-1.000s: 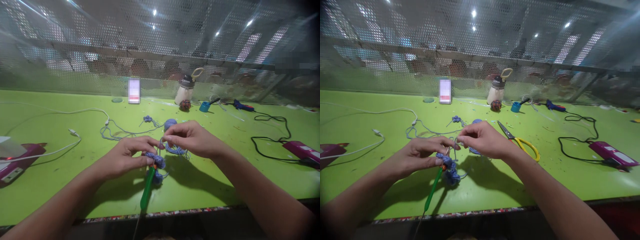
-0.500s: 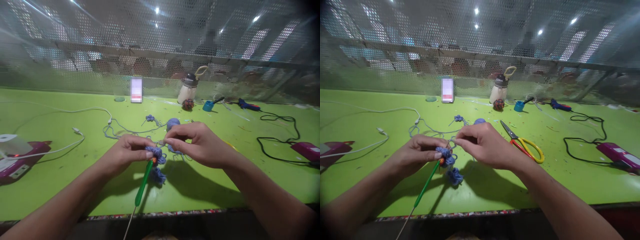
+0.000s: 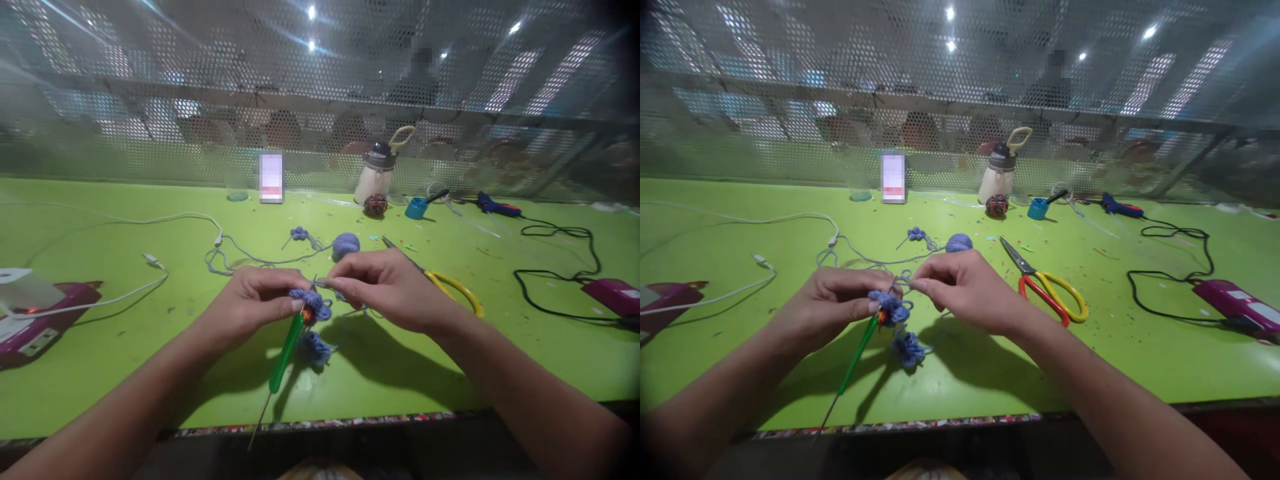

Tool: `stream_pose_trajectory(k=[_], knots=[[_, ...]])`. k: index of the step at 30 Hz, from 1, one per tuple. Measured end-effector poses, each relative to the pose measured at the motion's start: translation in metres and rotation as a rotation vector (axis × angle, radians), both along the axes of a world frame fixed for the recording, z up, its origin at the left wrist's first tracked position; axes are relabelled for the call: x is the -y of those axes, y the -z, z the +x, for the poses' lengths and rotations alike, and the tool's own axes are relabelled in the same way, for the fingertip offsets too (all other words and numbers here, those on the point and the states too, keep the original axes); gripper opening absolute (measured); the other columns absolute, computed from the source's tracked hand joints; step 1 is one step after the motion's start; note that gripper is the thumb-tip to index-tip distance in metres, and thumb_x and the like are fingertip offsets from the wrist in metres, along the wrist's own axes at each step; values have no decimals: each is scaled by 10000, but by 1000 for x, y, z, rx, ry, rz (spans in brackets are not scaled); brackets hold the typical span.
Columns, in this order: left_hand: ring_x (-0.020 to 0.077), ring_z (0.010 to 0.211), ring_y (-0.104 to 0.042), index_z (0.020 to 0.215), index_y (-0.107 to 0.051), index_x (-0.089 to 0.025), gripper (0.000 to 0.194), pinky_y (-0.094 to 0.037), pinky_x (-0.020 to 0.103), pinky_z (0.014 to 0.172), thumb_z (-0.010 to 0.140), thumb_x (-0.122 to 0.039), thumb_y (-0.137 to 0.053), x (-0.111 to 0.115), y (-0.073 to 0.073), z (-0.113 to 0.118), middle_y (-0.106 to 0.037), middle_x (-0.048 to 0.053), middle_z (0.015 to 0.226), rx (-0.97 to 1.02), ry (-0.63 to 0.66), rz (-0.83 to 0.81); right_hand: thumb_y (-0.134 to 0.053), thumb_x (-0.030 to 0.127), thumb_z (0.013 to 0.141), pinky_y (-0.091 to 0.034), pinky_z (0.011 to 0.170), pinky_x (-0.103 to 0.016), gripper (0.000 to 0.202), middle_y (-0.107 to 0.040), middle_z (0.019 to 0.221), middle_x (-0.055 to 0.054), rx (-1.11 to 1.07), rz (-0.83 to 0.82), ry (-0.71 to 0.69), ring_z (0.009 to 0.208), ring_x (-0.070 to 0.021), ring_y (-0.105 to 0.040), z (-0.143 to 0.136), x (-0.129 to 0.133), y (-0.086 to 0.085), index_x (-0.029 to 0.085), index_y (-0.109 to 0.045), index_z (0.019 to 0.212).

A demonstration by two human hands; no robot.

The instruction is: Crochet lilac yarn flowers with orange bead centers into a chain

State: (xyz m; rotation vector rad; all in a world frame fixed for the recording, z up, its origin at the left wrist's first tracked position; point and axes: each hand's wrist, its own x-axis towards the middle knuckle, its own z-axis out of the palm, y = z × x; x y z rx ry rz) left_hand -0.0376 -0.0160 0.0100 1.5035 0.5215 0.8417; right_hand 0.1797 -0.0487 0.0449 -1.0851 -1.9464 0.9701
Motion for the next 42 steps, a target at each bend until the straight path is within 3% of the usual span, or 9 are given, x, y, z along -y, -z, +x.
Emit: stream_pose_trajectory(k=[5, 8, 13, 15, 18, 21, 30, 35, 42], knots=[[163, 749, -667, 826, -766, -177, 73, -520, 291, 758, 775, -187, -714, 0, -3, 6, -755, 33, 788, -115, -161, 54, -537, 159, 906, -324, 470, -224, 142, -495, 574, 49, 125, 341, 197, 489, -85, -407, -10, 27, -1, 147, -654, 986], [169, 744, -655, 798, -754, -174, 67, -505, 296, 754, 764, -203, -704, 1, -6, 10, -753, 27, 777, -210, -266, 117, -483, 105, 912, -393, 528, -230, 187, -563, 652, 22, 139, 469, 159, 539, -103, -486, -19, 34, 11, 171, -615, 1026], [158, 701, -615, 761, -711, -157, 88, -468, 276, 674, 775, -230, -664, 2, -5, 12, -711, 16, 734, -274, -384, 139, -430, 44, 879, -510, 761, -330, 349, -695, 992, -109, 234, 635, 58, 888, -200, -636, -30, 34, 43, 154, -554, 1186], [147, 674, -593, 747, -693, -148, 90, -447, 267, 648, 779, -222, -653, 2, -5, 13, -687, 9, 706, -291, -414, 137, -409, 58, 880, -516, 715, -345, 383, -692, 924, -115, 308, 675, 57, 826, -210, -628, -34, 33, 52, 120, -527, 1239], [140, 665, -569, 743, -679, -139, 92, -425, 264, 639, 785, -215, -651, 1, -6, 14, -664, 6, 694, -312, -437, 135, -371, 58, 889, -473, 574, -322, 316, -628, 717, -83, 342, 793, 102, 649, -194, -548, -39, 32, 58, 76, -591, 1116], [142, 684, -567, 756, -675, -133, 110, -419, 271, 656, 796, -234, -658, 0, -7, 14, -662, 13, 713, -317, -417, 117, -366, 48, 902, -427, 529, -310, 289, -575, 656, -69, 332, 874, 144, 608, -180, -495, -40, 35, 57, 59, -612, 1052], [148, 756, -583, 842, -669, -116, 122, -430, 283, 734, 845, -226, -617, 0, -11, 13, -678, 34, 792, -273, -265, 17, -483, 61, 890, -484, 610, -321, 321, -610, 719, -61, 246, 905, 187, 662, -175, -548, -26, 43, 64, 101, -587, 1191], [144, 784, -595, 851, -672, -126, 112, -439, 274, 760, 834, -232, -642, 3, -13, 12, -694, 27, 823, -201, -210, -76, -521, 62, 887, -507, 584, -289, 313, -669, 720, -44, 220, 971, 251, 662, -169, -626, -25, 44, 56, 141, -624, 1173], [155, 814, -591, 874, -675, -131, 154, -432, 290, 784, 840, -278, -644, 3, -13, 8, -696, 40, 855, -186, -140, -99, -593, 101, 869, -545, 683, -213, 269, -741, 820, 9, 70, 732, 359, 629, -104, -664, -23, 51, 39, 235, -682, 1084]])
